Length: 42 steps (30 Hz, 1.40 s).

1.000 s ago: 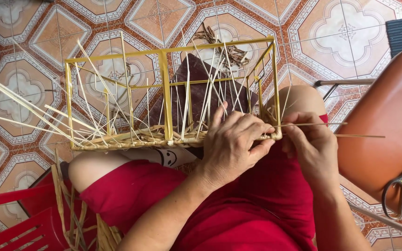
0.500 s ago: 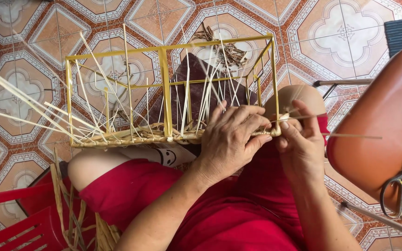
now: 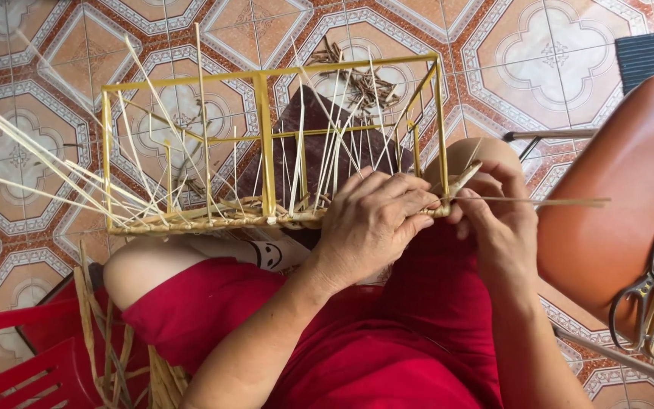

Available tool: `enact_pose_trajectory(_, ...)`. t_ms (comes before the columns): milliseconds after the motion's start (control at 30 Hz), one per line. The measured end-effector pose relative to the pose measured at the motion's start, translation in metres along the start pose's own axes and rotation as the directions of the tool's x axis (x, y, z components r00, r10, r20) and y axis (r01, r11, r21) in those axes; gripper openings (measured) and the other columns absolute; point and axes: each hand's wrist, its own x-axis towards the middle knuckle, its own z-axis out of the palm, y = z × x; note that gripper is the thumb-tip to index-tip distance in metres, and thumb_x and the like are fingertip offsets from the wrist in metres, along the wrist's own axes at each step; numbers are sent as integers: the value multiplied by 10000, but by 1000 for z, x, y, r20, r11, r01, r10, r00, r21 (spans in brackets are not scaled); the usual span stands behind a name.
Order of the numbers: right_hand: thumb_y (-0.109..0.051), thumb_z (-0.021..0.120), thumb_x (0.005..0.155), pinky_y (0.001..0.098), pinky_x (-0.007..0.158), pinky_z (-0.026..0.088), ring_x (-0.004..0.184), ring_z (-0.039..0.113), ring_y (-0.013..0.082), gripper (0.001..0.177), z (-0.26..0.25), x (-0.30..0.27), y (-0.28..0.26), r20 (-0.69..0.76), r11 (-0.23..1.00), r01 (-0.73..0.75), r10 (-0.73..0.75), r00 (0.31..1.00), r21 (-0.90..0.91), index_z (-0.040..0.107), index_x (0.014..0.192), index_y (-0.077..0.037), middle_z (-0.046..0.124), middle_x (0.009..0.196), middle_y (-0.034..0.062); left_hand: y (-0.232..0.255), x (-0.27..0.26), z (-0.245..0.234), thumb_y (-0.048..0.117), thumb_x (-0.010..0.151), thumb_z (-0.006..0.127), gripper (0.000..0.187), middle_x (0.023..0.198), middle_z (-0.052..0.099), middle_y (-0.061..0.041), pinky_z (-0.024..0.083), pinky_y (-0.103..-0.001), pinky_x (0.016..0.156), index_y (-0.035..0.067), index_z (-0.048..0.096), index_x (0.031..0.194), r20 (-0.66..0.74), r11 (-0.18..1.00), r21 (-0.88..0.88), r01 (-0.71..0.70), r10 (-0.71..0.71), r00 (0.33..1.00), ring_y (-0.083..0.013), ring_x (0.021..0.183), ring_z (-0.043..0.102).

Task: Weaving straw or fiber material around a gold-colored wire frame to create a basket.

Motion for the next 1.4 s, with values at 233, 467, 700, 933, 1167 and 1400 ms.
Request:
enact_pose_trajectory(233, 53, 716, 985, 180, 560, 428, 662, 560, 70, 164, -10, -15, 28, -151, 968, 192, -217, 964, -161, 584, 1029, -32, 683, 889, 69, -4, -1, 11, 299, 858, 814, 233, 1079, 719, 49, 580, -308, 802, 181, 761, 1051, -20, 999, -36, 27, -28, 999, -144, 876, 680)
enact_pose_trajectory(467, -16, 628, 1028, 234, 633, 522, 704, 618, 114, 88, -31, -15, 11, -19, 994, 110, -110, 994, 23, 618, 1112, -38, 670, 929, 69, -7, -7, -8, 188, 907, 805, 231, 1164, 686, -12, 607, -292, 893, 142, 709, 1112, -179, 991, -110, -75, 54, 982, -156, 1028, 669)
enact_pose_trajectory(700, -55, 582, 1184, 298, 891, 579, 1000, 685, 202, 180, -128, -39, 29, -294, 815, 454, -561, 774, -360, 576, 1320, 63, 692, 1320, 166, -34, -76, -82, 259, 890, 837, 349, 1190, 662, -11, 547, -438, 1084, 143, 659, 1167, -311, 959, 281, 23, 68, 948, -219, 1154, 651)
enact_pose_trajectory(933, -152, 885, 765, 492, 1166, 413, 1377, 507, 393, 725, 33, -13, -19, 517, 202, 674, -499, 695, -711, 549, 1400, -53, 578, 1413, 178, -79, -56, -53, 383, 713, 818, 468, 978, 712, -14, 515, -480, 864, 139, 720, 1100, -143, 879, 475, 39, 34, 989, -195, 881, 653)
enact_pose_trajectory(1167, -246, 889, 786, 430, 958, 518, 1102, 666, 283, 624, 45, 75, -40, 583, 223, 690, -396, 709, -688, 606, 1304, -41, 665, 1226, 102, -83, 10, -107, 398, 865, 800, 295, 660, 686, -2, 543, -396, 552, 207, 753, 1085, 121, 917, 199, 345, -373, 920, -168, 539, 592)
enact_pose_trajectory(1400, -201, 875, 803, 292, 642, 510, 740, 636, 112, 340, 52, 139, -55, 525, 507, 476, -54, 850, -719, 720, 1046, -21, 721, 809, 60, -116, 61, -103, 561, 681, 856, 472, 700, 712, 25, 544, -422, 781, 212, 787, 992, 136, 914, 271, 301, -346, 929, -149, 692, 674)
